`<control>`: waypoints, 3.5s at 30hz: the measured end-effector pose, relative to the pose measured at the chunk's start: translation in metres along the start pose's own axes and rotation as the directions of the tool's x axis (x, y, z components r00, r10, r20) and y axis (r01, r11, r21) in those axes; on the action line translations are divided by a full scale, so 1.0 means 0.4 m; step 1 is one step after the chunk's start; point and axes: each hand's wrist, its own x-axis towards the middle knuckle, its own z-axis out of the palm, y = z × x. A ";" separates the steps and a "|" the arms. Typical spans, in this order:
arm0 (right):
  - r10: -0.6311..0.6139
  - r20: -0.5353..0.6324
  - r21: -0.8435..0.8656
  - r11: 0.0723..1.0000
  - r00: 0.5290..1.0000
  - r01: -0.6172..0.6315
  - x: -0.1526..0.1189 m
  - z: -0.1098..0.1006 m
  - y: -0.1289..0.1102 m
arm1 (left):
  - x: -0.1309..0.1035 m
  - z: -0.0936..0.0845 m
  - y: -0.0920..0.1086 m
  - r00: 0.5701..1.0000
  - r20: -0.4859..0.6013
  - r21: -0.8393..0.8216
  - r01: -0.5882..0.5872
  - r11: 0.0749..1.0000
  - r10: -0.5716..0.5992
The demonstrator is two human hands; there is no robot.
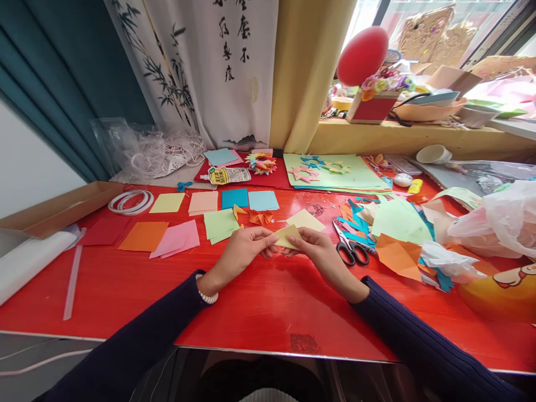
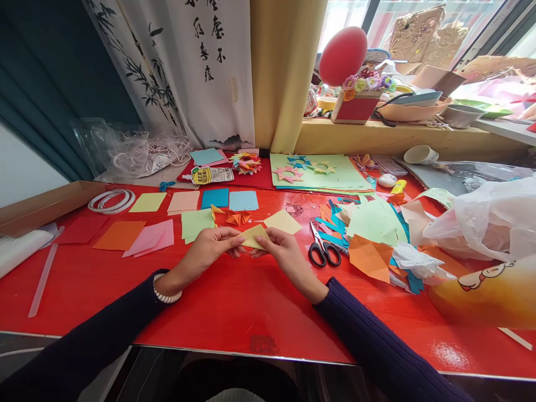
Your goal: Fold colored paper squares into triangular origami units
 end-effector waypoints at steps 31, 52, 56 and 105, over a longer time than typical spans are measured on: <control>0.066 -0.162 0.229 0.973 0.985 -0.027 -0.027 0.059 0.026 | -0.026 0.069 -0.011 0.983 -0.186 -0.311 -0.051 0.949 -0.008; 0.129 -0.175 0.468 0.883 0.976 -0.033 0.012 -0.020 0.011 | -0.020 0.044 -0.004 0.965 -0.249 -0.204 -0.130 0.970 0.077; 0.168 -0.122 0.454 0.886 0.978 -0.096 0.021 -0.047 -0.009 | -0.025 0.004 -0.003 0.905 -0.334 -0.016 -0.284 0.959 0.263; -0.073 -0.076 -0.136 0.989 0.994 0.062 -0.012 -0.008 -0.021 | -0.009 -0.012 0.002 0.964 -0.037 0.349 -0.236 0.907 0.265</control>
